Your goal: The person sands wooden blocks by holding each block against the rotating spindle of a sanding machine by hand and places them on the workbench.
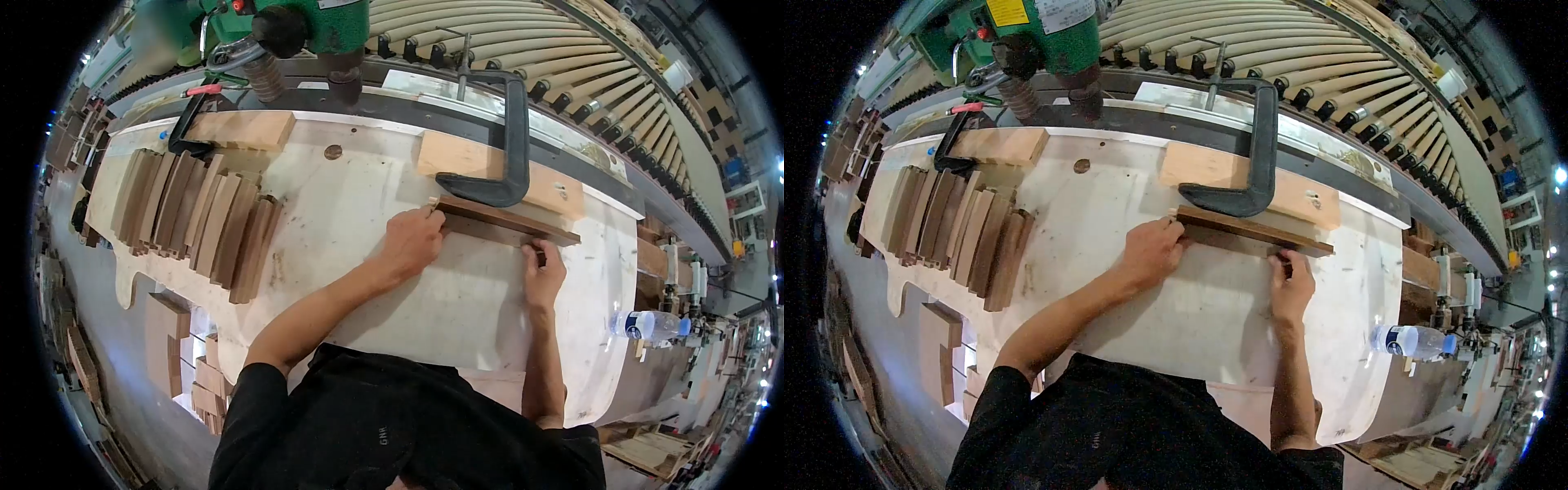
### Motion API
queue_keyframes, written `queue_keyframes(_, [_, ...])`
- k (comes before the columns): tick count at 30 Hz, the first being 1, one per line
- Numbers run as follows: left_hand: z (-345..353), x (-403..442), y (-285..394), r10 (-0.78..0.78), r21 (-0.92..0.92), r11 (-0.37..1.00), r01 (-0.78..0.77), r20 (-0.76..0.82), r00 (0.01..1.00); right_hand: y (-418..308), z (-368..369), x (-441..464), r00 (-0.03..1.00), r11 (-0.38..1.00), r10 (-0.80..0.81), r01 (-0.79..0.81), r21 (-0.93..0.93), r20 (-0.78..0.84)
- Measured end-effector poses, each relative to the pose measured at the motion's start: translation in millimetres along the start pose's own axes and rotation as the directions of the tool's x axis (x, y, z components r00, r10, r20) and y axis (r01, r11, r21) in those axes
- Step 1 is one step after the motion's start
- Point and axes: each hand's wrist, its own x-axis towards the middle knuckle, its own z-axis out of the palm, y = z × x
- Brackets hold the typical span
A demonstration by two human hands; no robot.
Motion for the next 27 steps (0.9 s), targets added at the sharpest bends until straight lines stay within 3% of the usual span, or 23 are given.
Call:
queue_keyframes(4, [-3, 1, 4, -0.001, 0.009, 1.0, 0.001, -0.007, 1.0, 1, 3, 2, 0.994, 0.996, -0.087, 0.085, -0.032, -0.066])
queue_keyframes(6, [-1, 1, 6, -0.01, -0.002, 1.0, 0.01, 0.0, 1.0, -7, -1, 0, 0.999, 1.0, 0.005, -0.004, 0.028, -0.034])
queue_keyframes(10, [4, 0, 0, 0.0, -0.032, 0.999, 0.0, -0.031, 1.0, -2, -2, -2, 0.999, 0.999, 0.028, -0.028, 0.018, -0.022])
queue_keyframes(12, [9, 0, -2, -0.005, -0.026, 1.0, 0.006, 0.053, 0.999, -9, -2, -1, 1.0, 1.0, -0.018, 0.018, -0.02, -0.015])
queue_keyframes(13, [7, -1, -6, -0.032, -0.002, 0.999, 0.033, 0.081, 0.996, 4, 0, -1, 0.993, 0.99, -0.117, 0.114, -0.079, -0.033])
queue_keyframes(14, [5, -5, -10, 0.004, -0.047, 0.999, -0.001, 0.067, 0.998, -7, -3, -3, 0.999, 0.998, -0.038, 0.04, 0.05, -0.034])
queue_keyframes(15, [2, -10, -13, 0.024, -0.024, 0.999, -0.024, 0.029, 0.999, 5, -4, -4, 1.0, 1.0, 0.025, -0.025, -0.009, 0.0])
queue_keyframes(16, [-13, -13, -9, -0.017, 0.042, 0.999, 0.015, 0.035, 0.999, -10, -9, -7, 0.999, 0.995, 0.047, -0.045, 0.091, -0.014])
queue_keyframes(18, [-53, -27, -15, -0.09, 0.146, 0.985, 0.095, -0.04, 0.995, -6, -17, -6, 0.997, 0.989, -0.052, 0.058, 0.135, -0.052])
queue_keyframes(21, [-118, -60, -51, -0.178, 0.351, 0.901, 0.254, -0.236, 0.955, -9, -23, 2, 0.997, 0.985, -0.078, 0.081, 0.155, -0.023])
queue_keyframes(23, [-159, -81, -67, -0.299, 0.492, 0.721, 0.487, -0.413, 0.86, -39, -27, 11, 0.994, 0.981, -0.109, 0.111, 0.157, -0.016])
queue_keyframes(24, [-174, -92, -75, -0.284, 0.544, 0.636, 0.547, -0.494, 0.822, -51, -24, 17, 0.989, 0.974, -0.151, 0.149, 0.172, -0.004])
queue_keyframes(25, [-186, -101, -82, -0.256, 0.583, 0.546, 0.602, -0.569, 0.782, -61, -20, 23, 0.982, 0.965, -0.191, 0.187, 0.185, 0.004])
queue_keyframes(27, [-198, -122, -93, -0.305, 0.519, 0.591, 0.618, -0.565, 0.766, -85, -5, 38, 0.965, 0.938, -0.262, 0.249, 0.242, 0.025])
